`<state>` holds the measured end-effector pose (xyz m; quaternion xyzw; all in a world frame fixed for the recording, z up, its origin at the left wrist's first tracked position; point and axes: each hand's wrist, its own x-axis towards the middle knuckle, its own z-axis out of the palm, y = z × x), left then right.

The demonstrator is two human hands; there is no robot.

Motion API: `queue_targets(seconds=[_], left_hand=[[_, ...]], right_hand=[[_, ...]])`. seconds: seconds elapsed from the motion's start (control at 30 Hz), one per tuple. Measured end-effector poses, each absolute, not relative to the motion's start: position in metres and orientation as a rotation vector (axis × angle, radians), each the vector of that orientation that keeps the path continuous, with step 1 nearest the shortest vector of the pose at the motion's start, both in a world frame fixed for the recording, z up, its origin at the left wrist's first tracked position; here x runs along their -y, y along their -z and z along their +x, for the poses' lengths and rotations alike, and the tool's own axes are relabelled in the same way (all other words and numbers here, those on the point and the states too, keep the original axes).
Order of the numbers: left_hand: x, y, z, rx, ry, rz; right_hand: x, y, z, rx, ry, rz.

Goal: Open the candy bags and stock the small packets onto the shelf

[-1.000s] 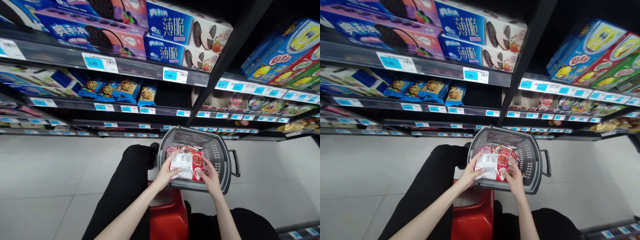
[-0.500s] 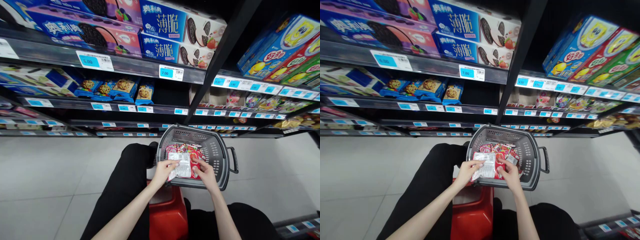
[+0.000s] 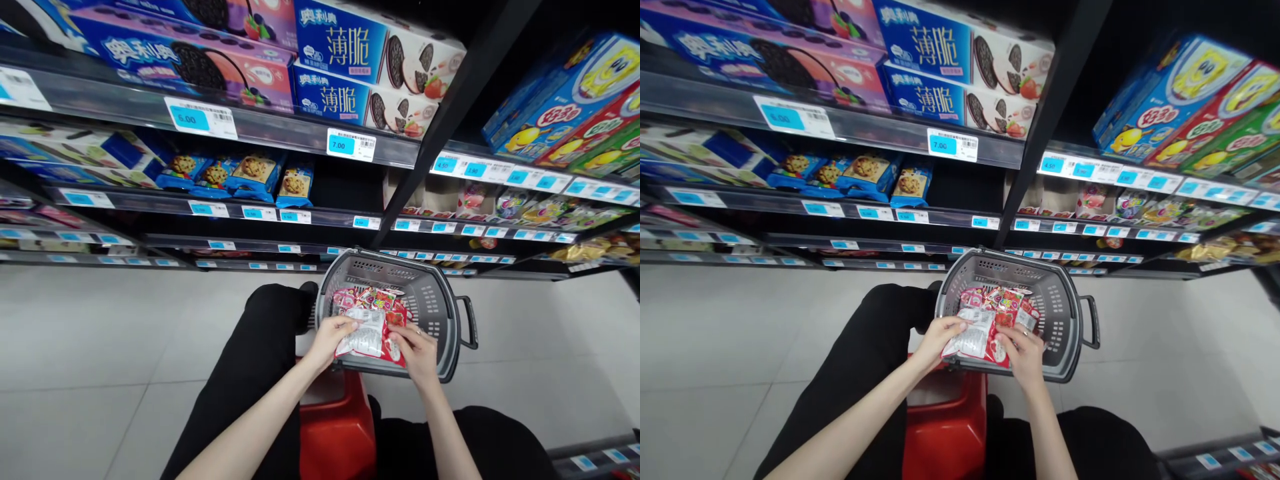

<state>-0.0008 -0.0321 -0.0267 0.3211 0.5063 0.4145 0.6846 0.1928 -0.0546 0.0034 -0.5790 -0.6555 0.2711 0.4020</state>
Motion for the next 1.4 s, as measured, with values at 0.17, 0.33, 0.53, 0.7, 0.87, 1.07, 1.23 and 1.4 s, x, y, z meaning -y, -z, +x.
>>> queue_targets(seconds=[0.17, 0.33, 0.53, 0.7, 0.87, 1.07, 1.23, 1.4], left_hand=[[0.033, 0.026, -0.001, -1.191, -0.909, 0.843], [0.033, 0.024, -0.003, -1.273, -0.893, 0.996], [0.034, 0.022, -0.003, -1.301, -0.926, 1.062], [0.036, 0.019, -0.003, -1.289, -0.891, 1.126], [0.04, 0.02, 0.0, -1.345, -0.892, 1.17], [0.037, 0.026, -0.003, -1.26, -0.894, 1.094], [0.033, 0.026, -0.009, -1.063, -0.931, 0.803], [0.035, 0.019, -0.007, -0.839, -0.859, 0.422]], right_hand=[[0.053, -0.008, 0.196, 1.651, -0.756, -1.546], [0.052, 0.0, 0.194, 1.501, -0.953, -1.707], [0.05, 0.006, 0.192, 1.424, -1.016, -1.759], [0.049, 0.0, 0.194, 1.543, -1.121, -1.671], [0.05, 0.012, 0.193, 1.383, -1.122, -1.767], [0.048, 0.012, 0.191, 1.358, -1.144, -1.742], [0.049, -0.003, 0.191, 1.361, -1.216, -1.597], [0.05, -0.006, 0.194, 1.021, -1.37, -1.489]])
